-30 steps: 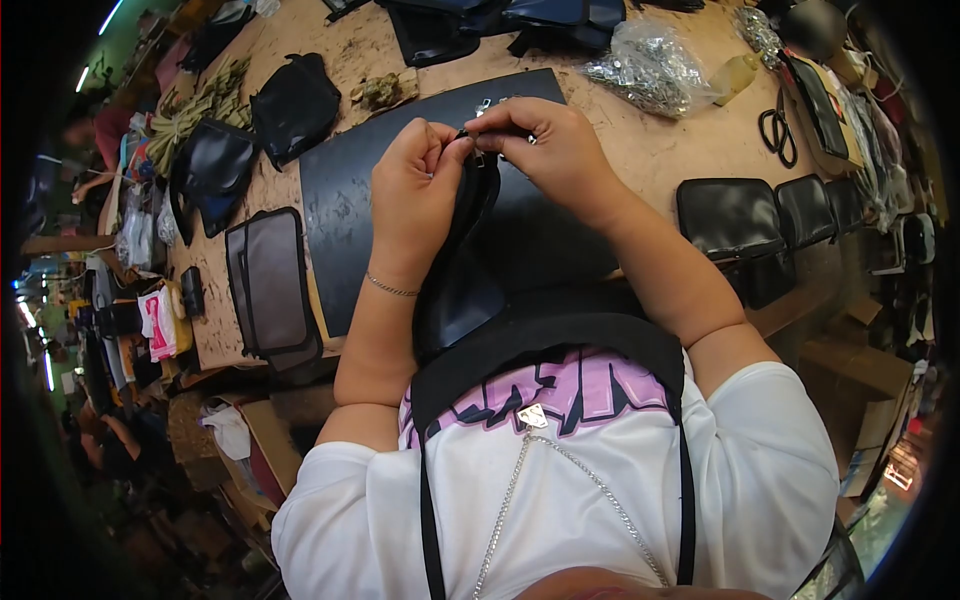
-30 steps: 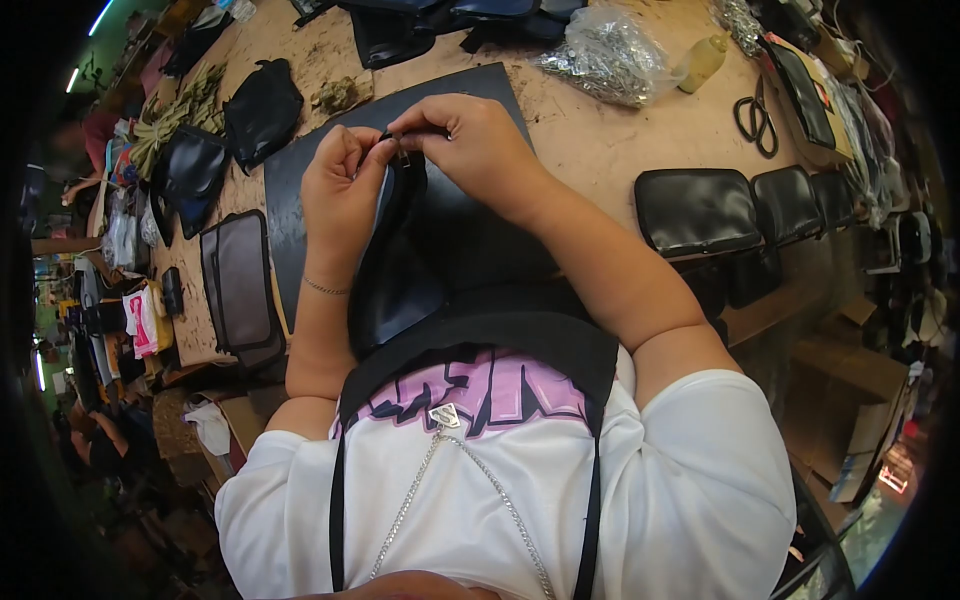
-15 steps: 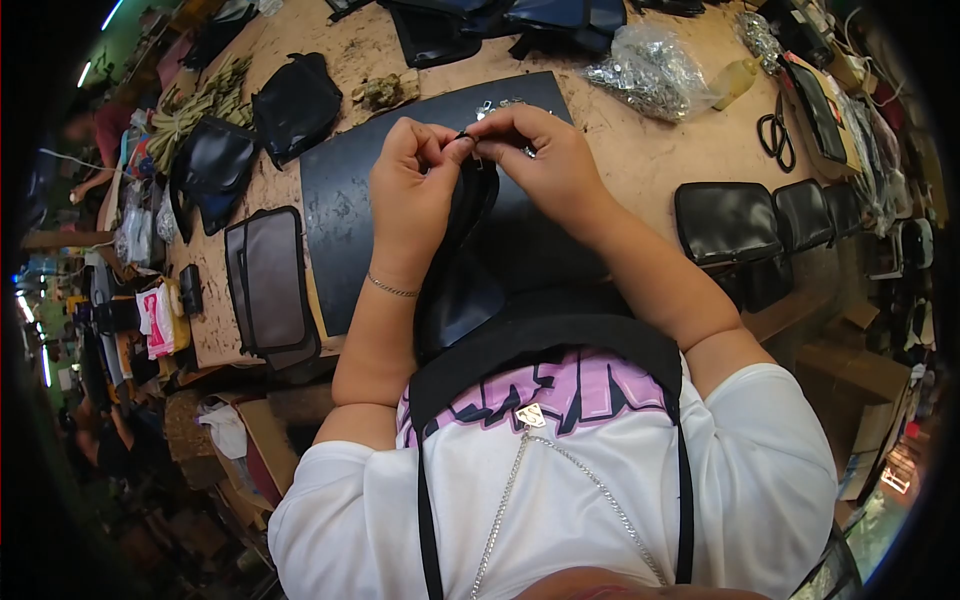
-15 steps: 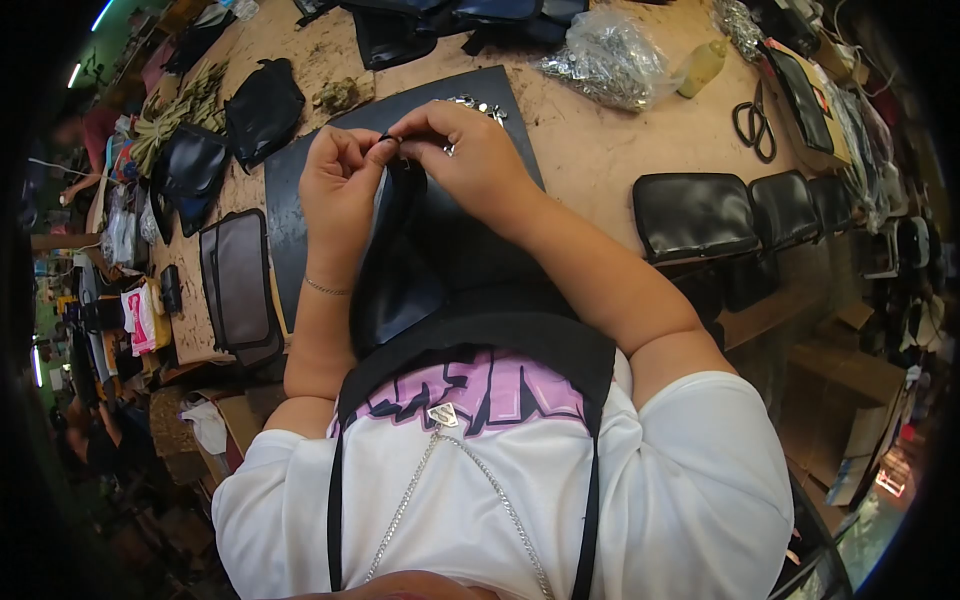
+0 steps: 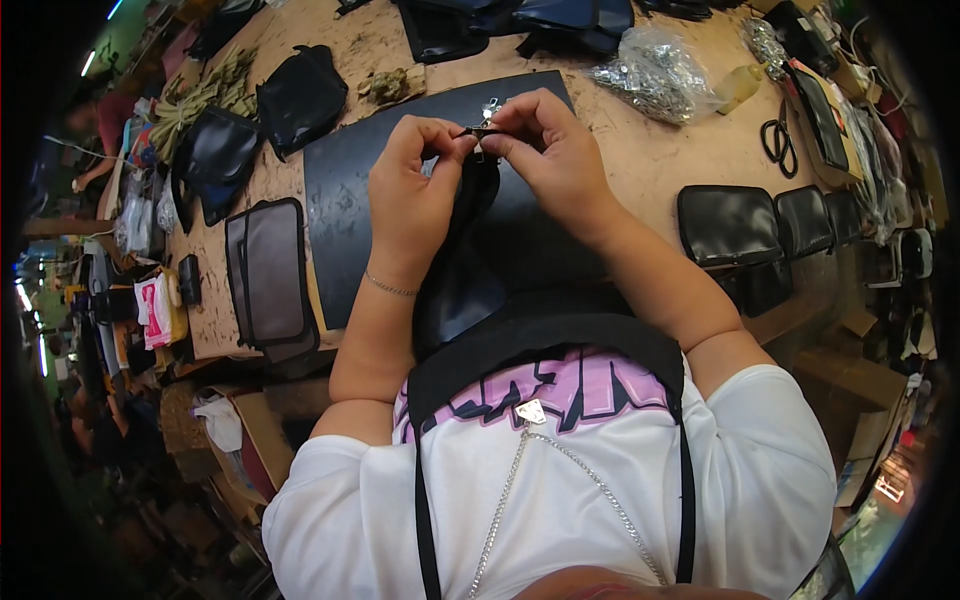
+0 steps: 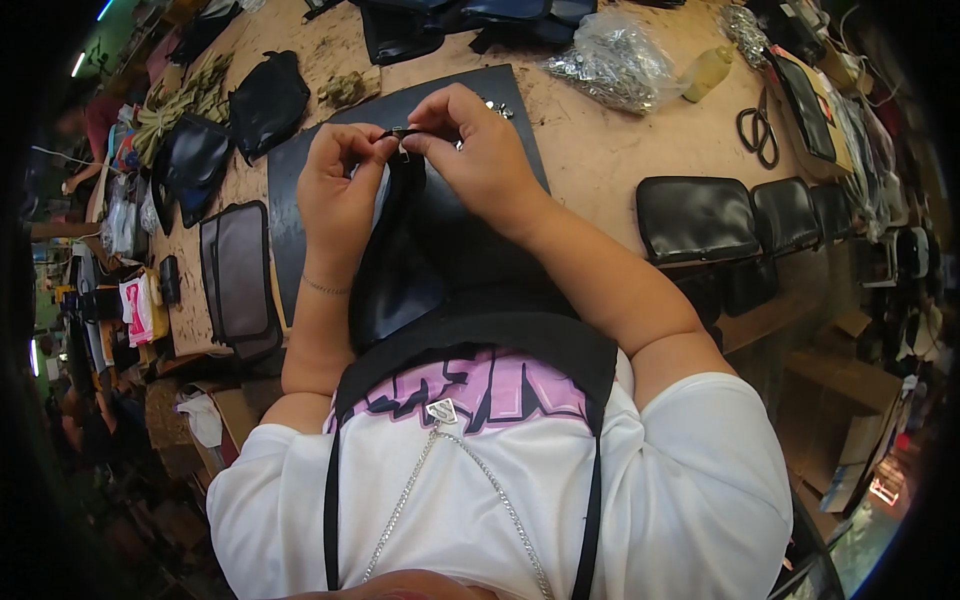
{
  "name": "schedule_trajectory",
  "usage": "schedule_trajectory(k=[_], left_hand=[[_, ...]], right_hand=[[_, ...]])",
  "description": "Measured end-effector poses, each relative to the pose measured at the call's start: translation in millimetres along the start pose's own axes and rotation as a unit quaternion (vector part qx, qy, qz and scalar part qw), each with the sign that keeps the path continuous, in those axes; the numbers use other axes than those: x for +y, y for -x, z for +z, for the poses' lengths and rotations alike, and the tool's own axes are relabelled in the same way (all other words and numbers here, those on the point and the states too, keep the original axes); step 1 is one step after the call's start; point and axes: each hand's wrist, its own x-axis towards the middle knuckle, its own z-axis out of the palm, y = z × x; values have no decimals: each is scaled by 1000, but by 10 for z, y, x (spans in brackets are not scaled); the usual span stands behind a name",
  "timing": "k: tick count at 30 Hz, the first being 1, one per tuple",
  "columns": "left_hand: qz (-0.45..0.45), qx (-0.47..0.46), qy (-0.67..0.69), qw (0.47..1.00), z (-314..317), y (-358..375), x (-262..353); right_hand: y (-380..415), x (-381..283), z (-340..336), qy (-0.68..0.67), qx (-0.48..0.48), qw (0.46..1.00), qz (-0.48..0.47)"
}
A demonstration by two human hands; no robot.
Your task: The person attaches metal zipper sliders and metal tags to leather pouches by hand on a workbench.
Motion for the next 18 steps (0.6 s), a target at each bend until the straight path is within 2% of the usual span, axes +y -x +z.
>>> schedule_trajectory(k=[6, 9, 12, 14, 18], left_hand=[[-27, -41, -163, 985, 21, -10, 118], [21, -40, -165, 985, 47, 0, 70], [120, -36, -170, 978, 77, -10, -72], [118, -37, -184, 975, 102, 4, -55], [101, -28, -183, 978, 117, 43, -97]], right_hand=[[-18, 14, -20, 14, -25, 999, 22], [-20, 47, -34, -7, -30, 999, 33], [-25, 74, -48, -45, -37, 997, 58], [-20, 91, -39, -66, -36, 995, 62], [2, 63, -24, -25, -27, 997, 61]])
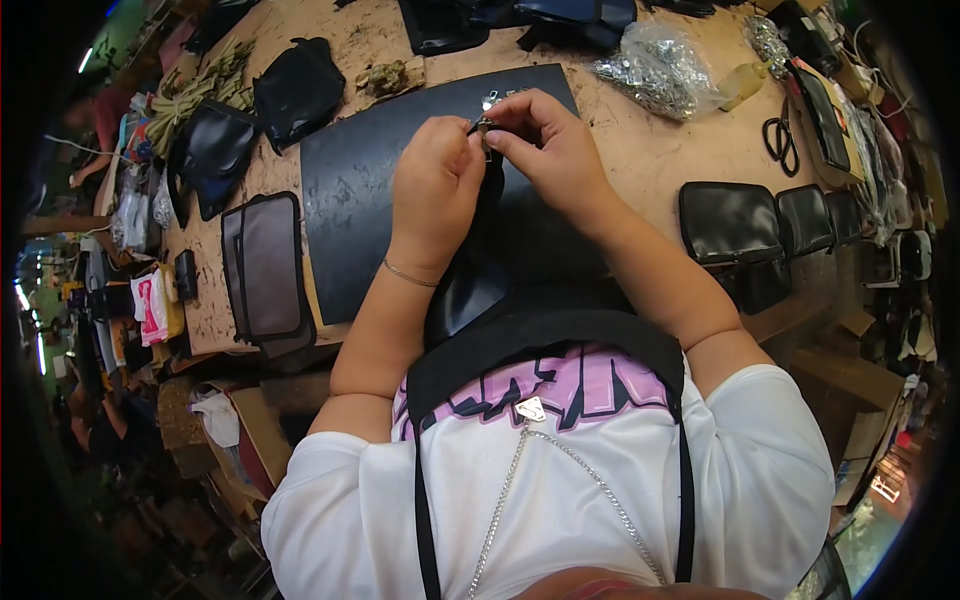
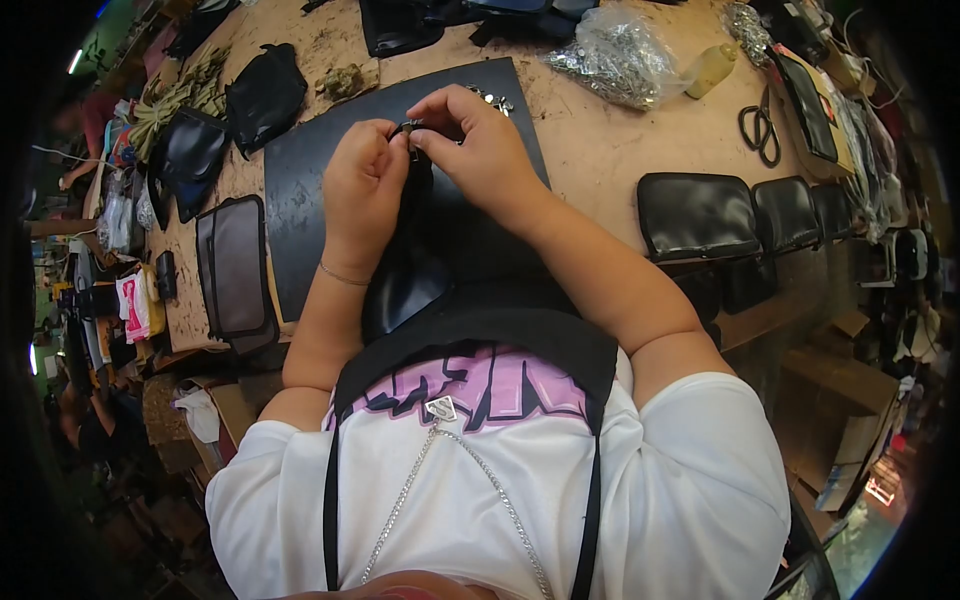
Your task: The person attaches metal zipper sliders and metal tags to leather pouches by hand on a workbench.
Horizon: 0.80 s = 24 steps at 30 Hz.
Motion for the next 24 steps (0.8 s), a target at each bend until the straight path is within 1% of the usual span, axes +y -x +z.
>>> schedule_trajectory(k=[1, 3, 6, 9, 11, 12, 15, 18, 21, 24], left_hand=[[-38, 8, 62, 997, 12, 8, -16], [-114, 24, 186, 976, 35, 8, -46], [-110, 37, 176, 978, 35, 0, -16], [-127, 5, 14, 992, -3, -12, 114], [-110, 12, 4, 994, 29, -9, 126], [-101, 16, 0, 995, 37, -8, 128], [-153, 14, 56, 987, -11, -35, 151], [-161, 28, 117, 979, 0, -54, 143], [-163, 35, 140, 976, 2, -47, 79], [-157, 33, 134, 978, -8, -54, 55]], right_hand=[[-2, 27, -4, 7, 6, 1000, -11], [-5, 29, -9, 13, 14, 1000, -20], [-5, 2, -6, 17, 14, 1000, -13], [-5, 36, -13, 34, 18, 999, -8], [5, 59, 0, 45, 28, 998, -14], [7, 53, 8, 30, 31, 999, -10], [4, 41, 6, 3, 34, 999, -8], [-12, 61, -36, 15, 22, 999, -23], [-17, 27, -53, 42, 13, 999, -23], [8, -49, -36, 61, 14, 998, -21]])
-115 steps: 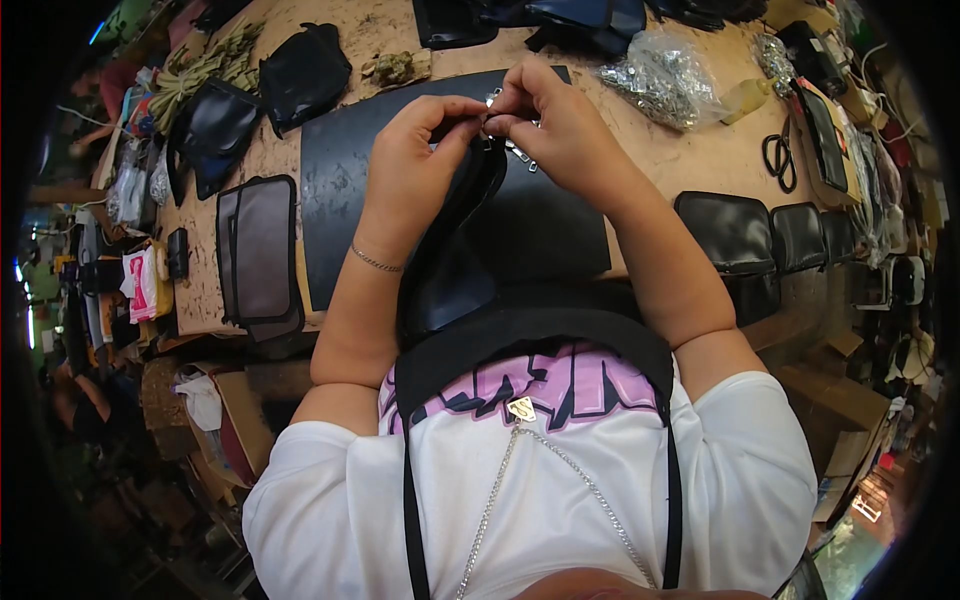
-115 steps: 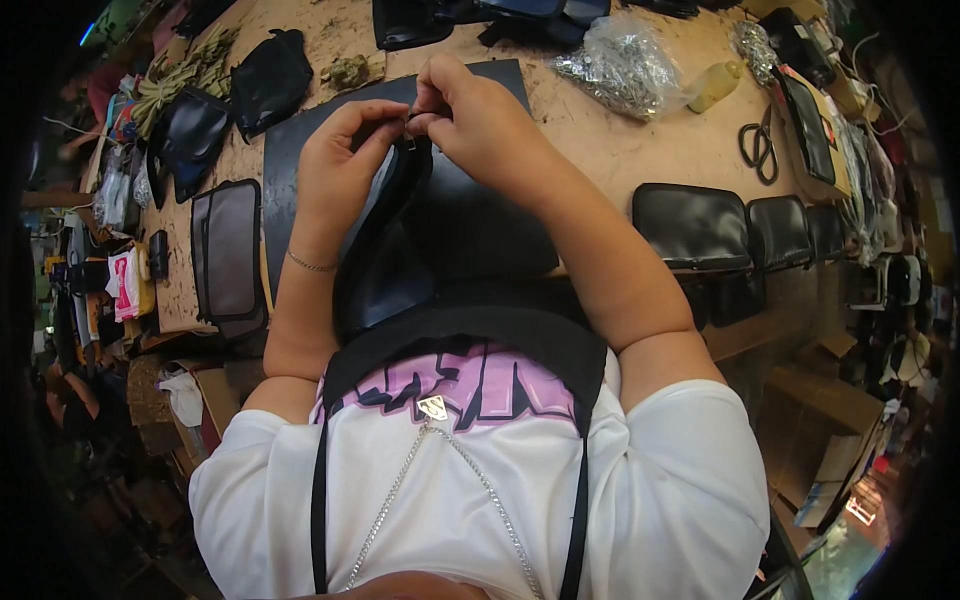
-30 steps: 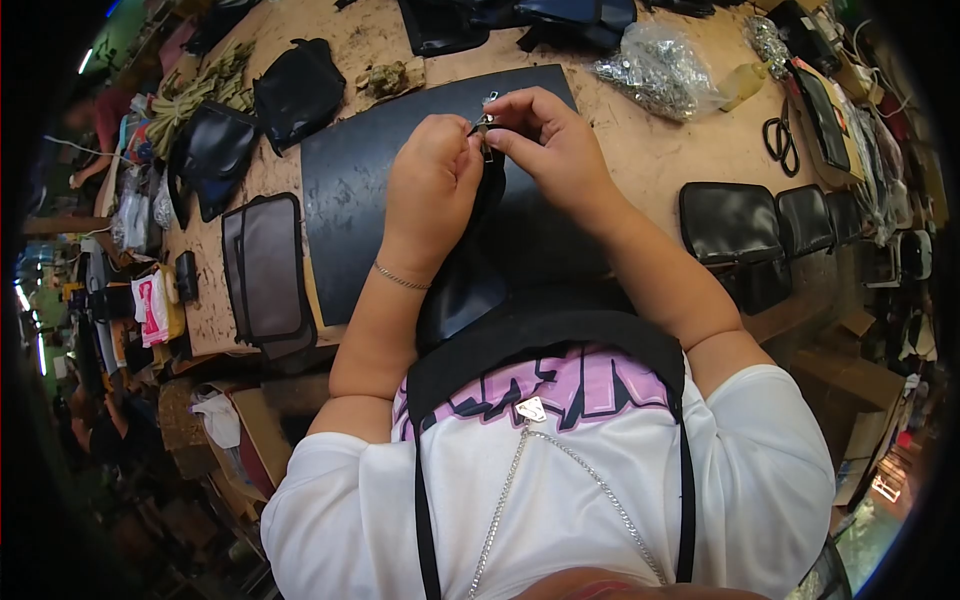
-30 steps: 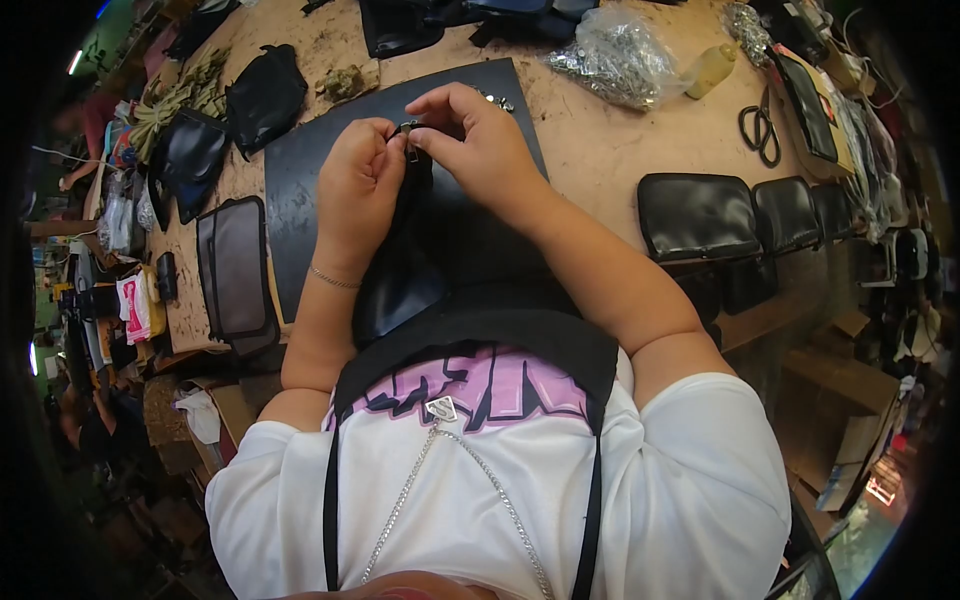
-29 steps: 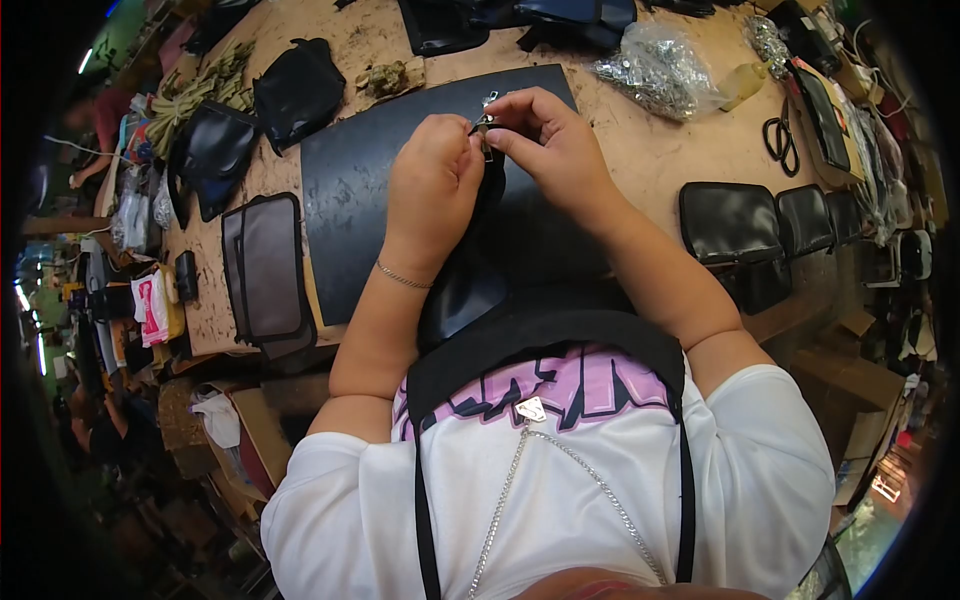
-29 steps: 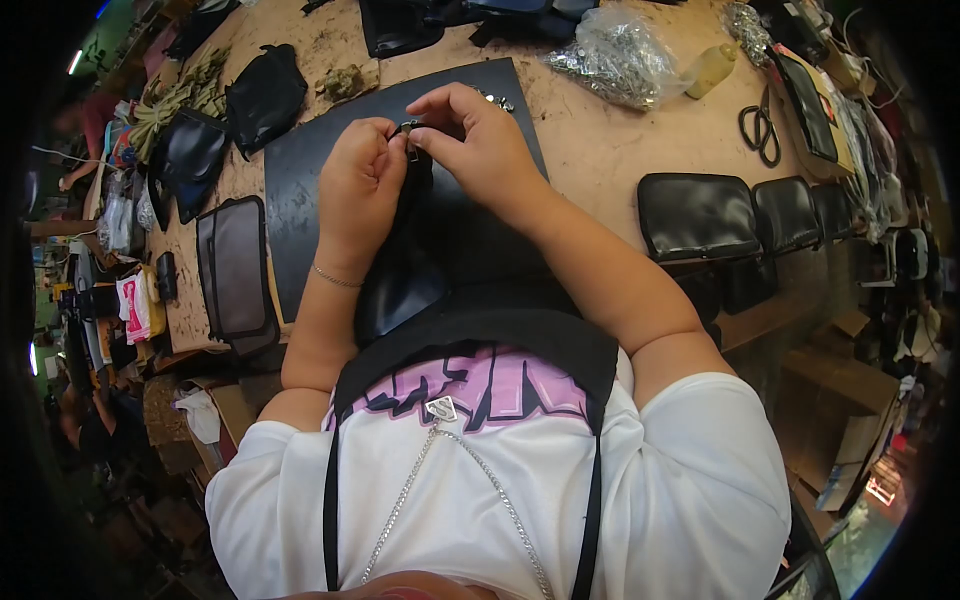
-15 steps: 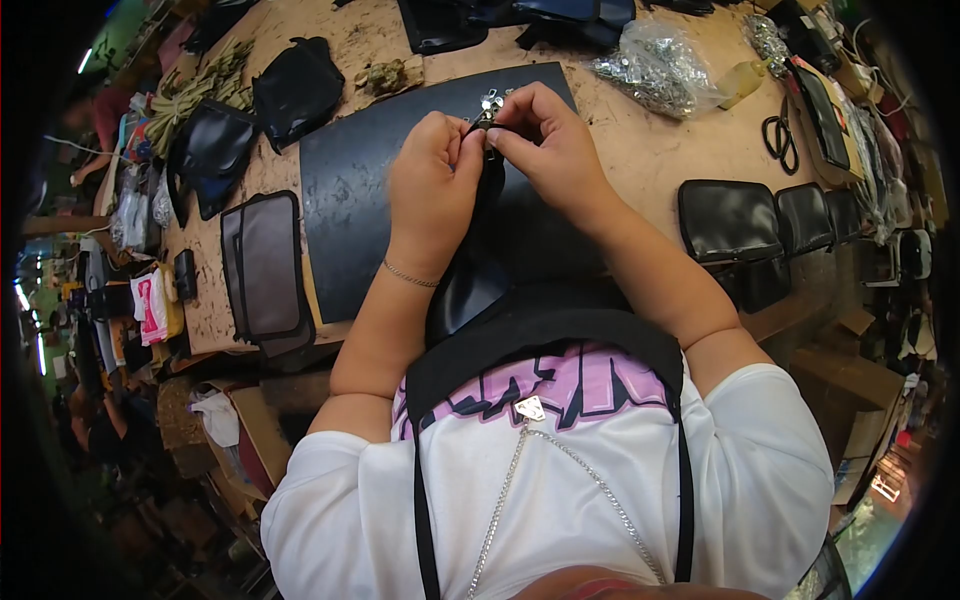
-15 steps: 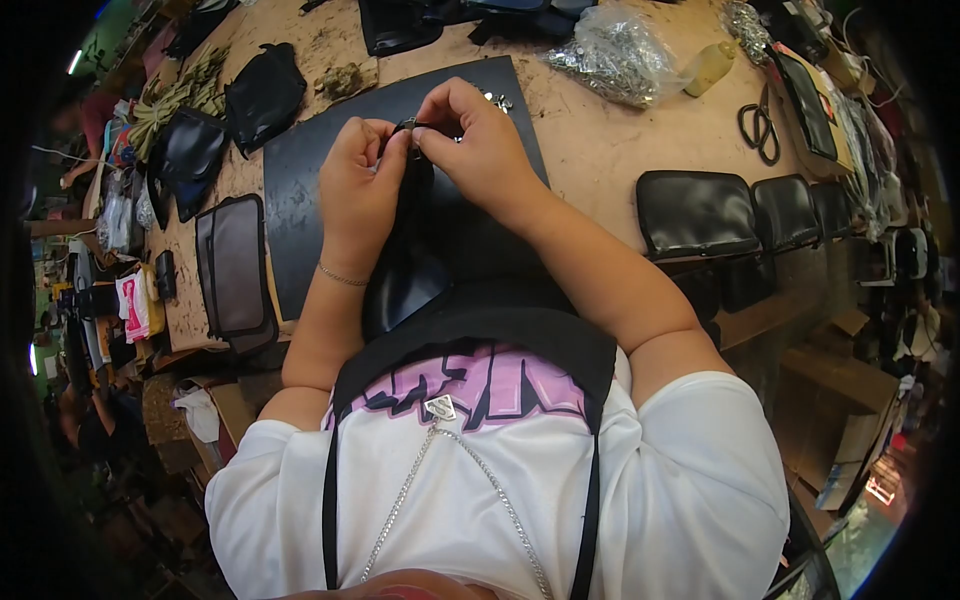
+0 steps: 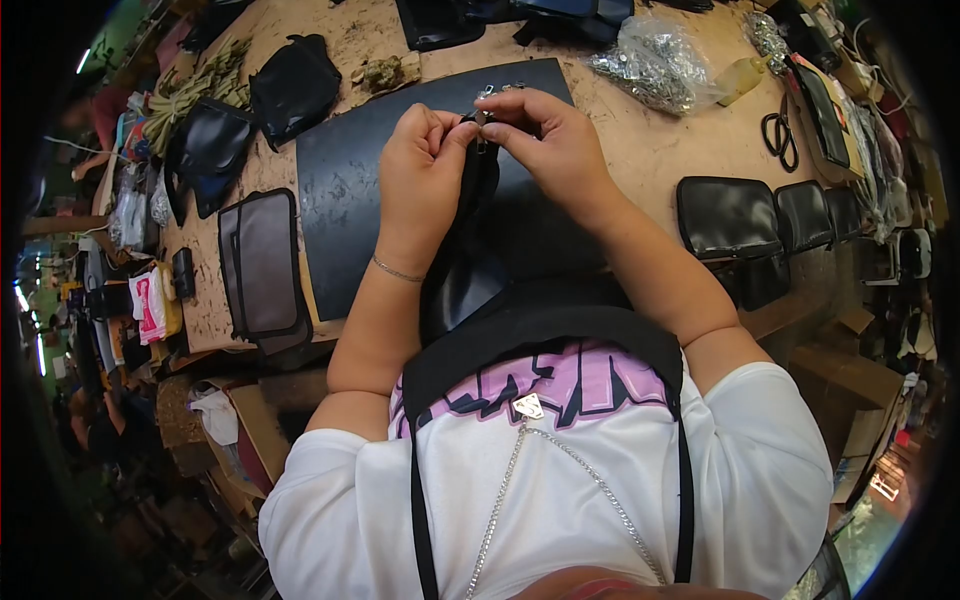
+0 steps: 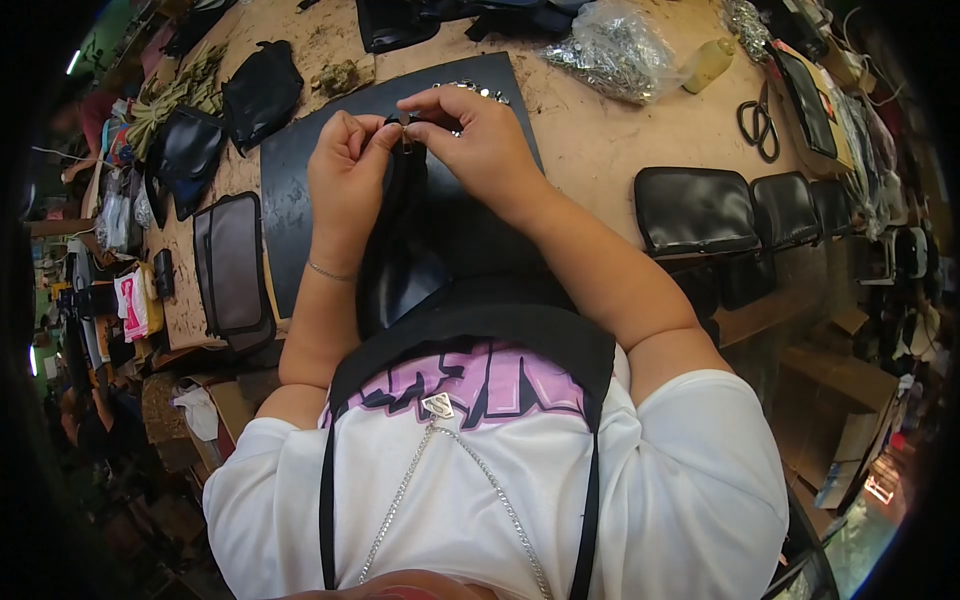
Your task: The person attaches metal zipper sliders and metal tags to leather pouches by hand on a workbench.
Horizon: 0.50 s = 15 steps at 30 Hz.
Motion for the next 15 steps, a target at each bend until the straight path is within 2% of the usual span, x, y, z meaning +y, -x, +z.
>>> schedule_trajectory(k=[12, 15], left_hand=[[-71, -4, 98, 993, -62, -26, -58], [-64, -2, 50, 997, -52, -12, -50]], right_hand=[[-17, -117, 48, 44, -5, 998, -50], [-22, -89, 53, 62, -5, 997, -55]])
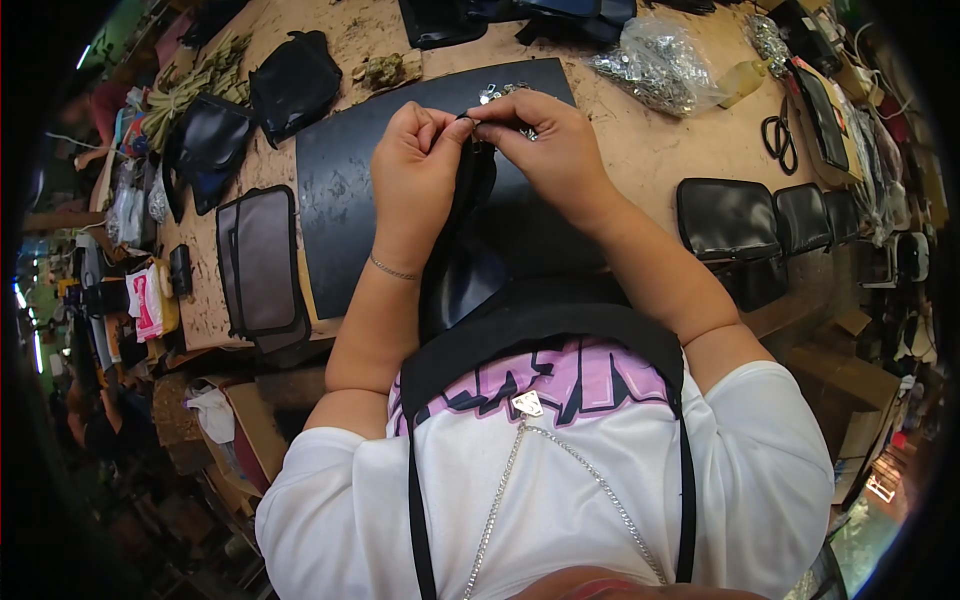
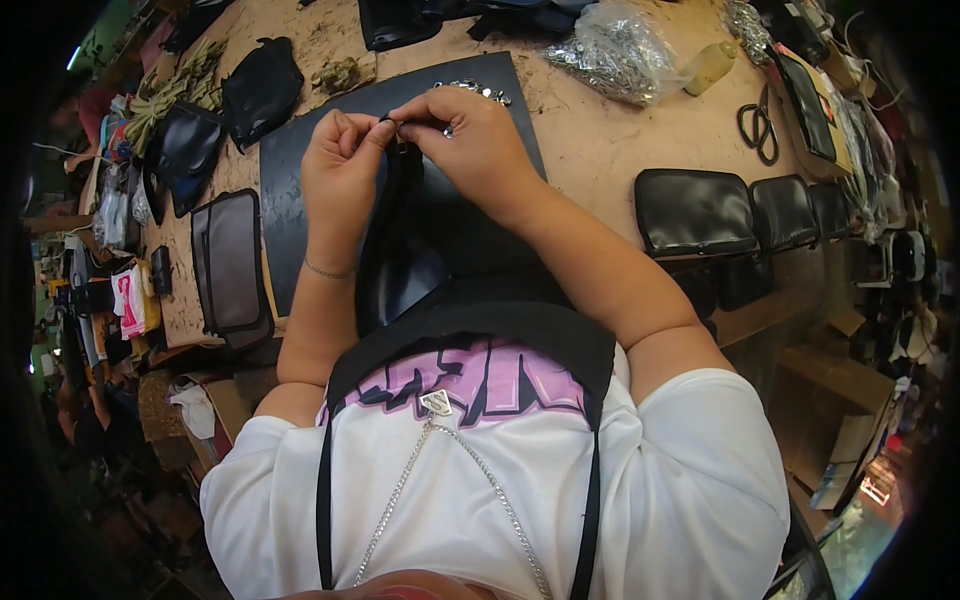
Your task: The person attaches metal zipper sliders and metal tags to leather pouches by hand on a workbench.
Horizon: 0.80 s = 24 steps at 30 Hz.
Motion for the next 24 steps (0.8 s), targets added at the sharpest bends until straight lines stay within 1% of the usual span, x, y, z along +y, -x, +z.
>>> schedule_trajectory(k=[3, 5, 6, 8, 9, 11, 12, 14, 15, 17, 18, 20, 23, 24], left_hand=[[1, 12, -4, 1000, 15, 31, 1], [5, 15, 66, 998, 41, 33, -72], [7, 16, 101, 995, 53, 29, -75], [11, 12, 96, 995, 30, 3, -19], [14, 11, 93, 995, 9, -13, 30], [7, -29, 54, 998, -63, -12, 106], [4, -50, 34, 998, -106, -11, 148], [56, -97, -65, 992, -203, -7, 256], [82, -119, -114, 983, -243, -12, 309], [109, -140, -157, 971, -303, -45, 424], [122, -150, -179, 965, -333, -58, 479], [150, -157, -199, 956, -382, -67, 577], [170, -166, -199, 951, -415, -49, 648], [173, -169, -193, 951, -421, -42, 664]], right_hand=[[16, 6, 29, 9, 3, 1000, -4], [38, 44, 30, 6, -5, 1000, -1], [52, 78, 57, -62, -1, 998, 20], [71, 134, 134, -195, 5, 979, 61], [71, 135, 133, -203, -1, 976, 84], [72, 135, 133, -218, -14, 967, 129], [77, 142, 131, -218, -17, 968, 122], [90, 158, 127, -217, -22, 970, 105], [89, 139, 126, -190, -23, 977, 95], [71, 64, 119, -137, -28, 987, 74], [56, 36, 115, -159, -52, 982, 85], [28, -19, 94, -203, -99, 968, 106], [43, -152, 74, -191, -127, 972, 59], [50, -145, 85, -176, -116, 977, 37]])
